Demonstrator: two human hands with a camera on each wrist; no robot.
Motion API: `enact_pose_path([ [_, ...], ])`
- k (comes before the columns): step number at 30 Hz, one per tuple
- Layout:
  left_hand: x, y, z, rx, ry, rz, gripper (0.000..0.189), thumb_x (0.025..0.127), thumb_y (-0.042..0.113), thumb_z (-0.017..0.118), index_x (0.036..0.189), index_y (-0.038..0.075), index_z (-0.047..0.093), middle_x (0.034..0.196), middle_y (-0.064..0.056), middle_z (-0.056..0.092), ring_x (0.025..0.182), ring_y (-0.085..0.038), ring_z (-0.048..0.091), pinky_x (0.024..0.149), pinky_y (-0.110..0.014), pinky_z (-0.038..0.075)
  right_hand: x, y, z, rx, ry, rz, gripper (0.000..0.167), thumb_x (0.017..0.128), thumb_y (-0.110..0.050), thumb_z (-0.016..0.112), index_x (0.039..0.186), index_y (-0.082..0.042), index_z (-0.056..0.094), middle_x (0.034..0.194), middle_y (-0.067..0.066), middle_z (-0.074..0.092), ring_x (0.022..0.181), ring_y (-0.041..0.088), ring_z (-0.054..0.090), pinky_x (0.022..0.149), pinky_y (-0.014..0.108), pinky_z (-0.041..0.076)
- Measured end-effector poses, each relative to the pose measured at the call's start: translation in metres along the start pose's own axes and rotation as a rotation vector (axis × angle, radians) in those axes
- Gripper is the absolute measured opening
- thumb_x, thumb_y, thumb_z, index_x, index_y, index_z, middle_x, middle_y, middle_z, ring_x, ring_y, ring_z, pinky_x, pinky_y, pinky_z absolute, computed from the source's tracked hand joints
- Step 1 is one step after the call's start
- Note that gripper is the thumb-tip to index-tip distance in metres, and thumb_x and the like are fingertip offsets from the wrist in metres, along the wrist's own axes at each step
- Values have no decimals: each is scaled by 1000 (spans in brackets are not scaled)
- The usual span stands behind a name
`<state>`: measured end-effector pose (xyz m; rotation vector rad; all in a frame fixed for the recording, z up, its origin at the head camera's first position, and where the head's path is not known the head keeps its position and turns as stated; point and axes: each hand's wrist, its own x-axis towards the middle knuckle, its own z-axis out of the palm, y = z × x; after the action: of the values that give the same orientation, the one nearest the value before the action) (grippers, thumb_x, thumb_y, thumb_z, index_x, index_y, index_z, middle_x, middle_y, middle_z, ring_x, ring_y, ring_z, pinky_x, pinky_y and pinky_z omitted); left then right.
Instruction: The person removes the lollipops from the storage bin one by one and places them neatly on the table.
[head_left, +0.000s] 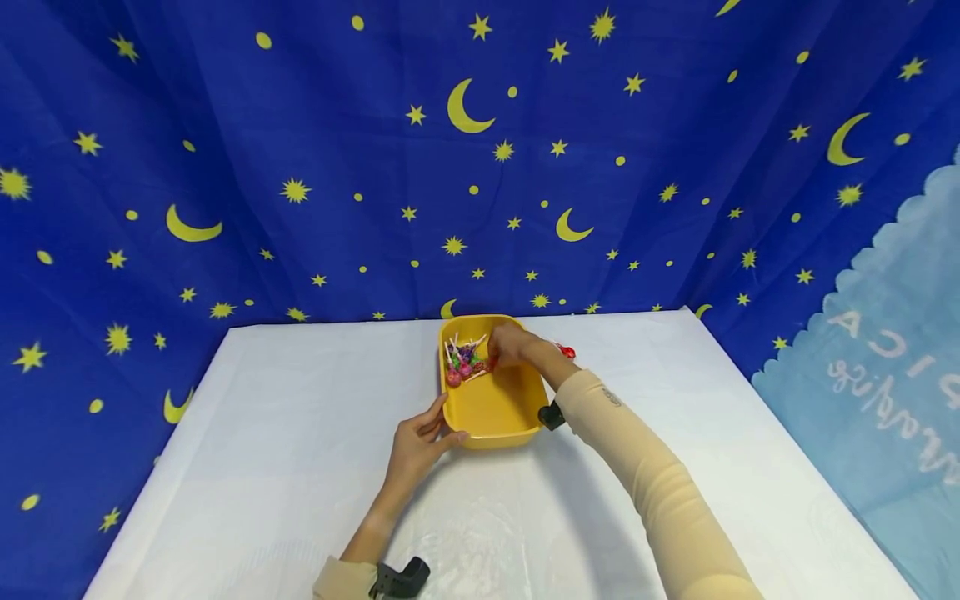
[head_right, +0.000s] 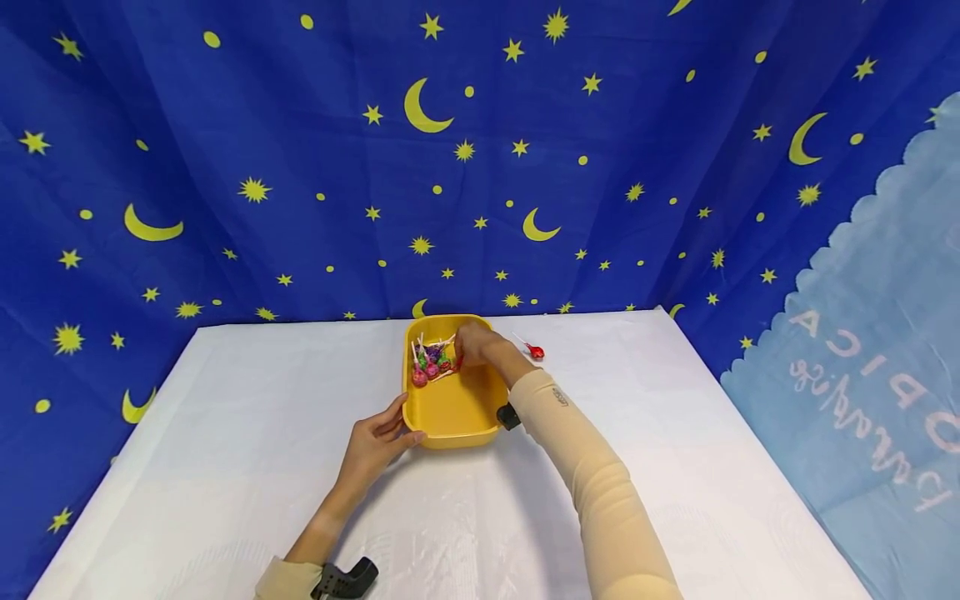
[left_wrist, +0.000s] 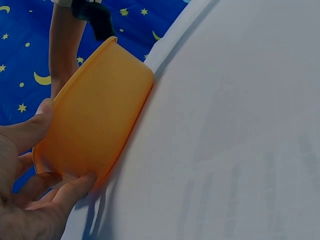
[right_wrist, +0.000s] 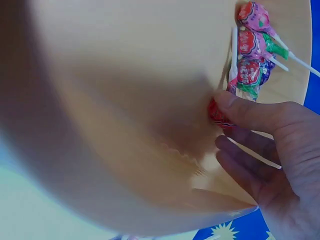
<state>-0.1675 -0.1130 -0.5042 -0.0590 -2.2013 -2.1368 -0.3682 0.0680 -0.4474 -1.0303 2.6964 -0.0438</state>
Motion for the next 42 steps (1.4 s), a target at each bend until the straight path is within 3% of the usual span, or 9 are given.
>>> enact_pose_path([
  [4,-1,-1,-4,11,23,-19,66,80,4,79,139,0,50,143,-19,48,129,-34,51,103,-31,45,3,-5,2,41,7,-19,13,74,-15,85,82,-7,78,79,2,73,74,11,56,66,18,49],
  [9,-3,-2,-8,31,54,-43,67,79,5,81,139,3,51,142,-18,50,128,-32,52,102,-30,46,4,-12,2,97,6,-52,18,76,-12,84,92,-7,78,85,5,74,76,12,59,70,17,51],
  [13,-4,-2,-12,37,66,-38,67,78,4,81,139,3,51,143,-18,49,128,-33,52,102,-29,46,6,-15,2,109,19,-91,13,76,-13,85,87,-8,80,83,4,75,74,10,59,67,14,51],
  [20,-5,-2,-18,44,65,-4,66,80,5,80,138,-1,50,142,-22,48,127,-37,52,101,-32,47,8,-23,2,214,-19,-58,15,76,-13,85,89,-8,78,82,3,72,74,11,58,68,16,53],
  [28,-7,-3,-7,35,17,-3,65,80,4,79,139,-1,50,142,-21,49,129,-35,50,102,-31,46,-8,-12,12,214,14,-87,19,72,-16,88,83,-7,75,79,2,71,72,9,56,65,15,50],
  [32,-6,-5,0,25,-4,10,65,80,4,79,138,-1,50,141,-21,49,128,-35,51,102,-31,47,-21,-5,15,251,36,-110,18,72,-13,87,83,-7,74,80,1,72,73,9,58,70,18,54],
  [38,-3,-3,3,15,-8,45,64,81,7,79,138,-1,52,138,-23,51,127,-36,52,102,-36,47,-29,-3,6,317,79,-111,16,74,-10,85,85,-5,75,82,3,73,73,11,62,73,22,58],
  [42,-4,-1,0,22,3,34,64,81,9,80,138,0,52,140,-21,51,127,-34,52,102,-36,47,-32,-5,-2,341,127,-103,13,75,-6,83,85,-4,75,83,4,72,75,12,65,74,25,60],
])
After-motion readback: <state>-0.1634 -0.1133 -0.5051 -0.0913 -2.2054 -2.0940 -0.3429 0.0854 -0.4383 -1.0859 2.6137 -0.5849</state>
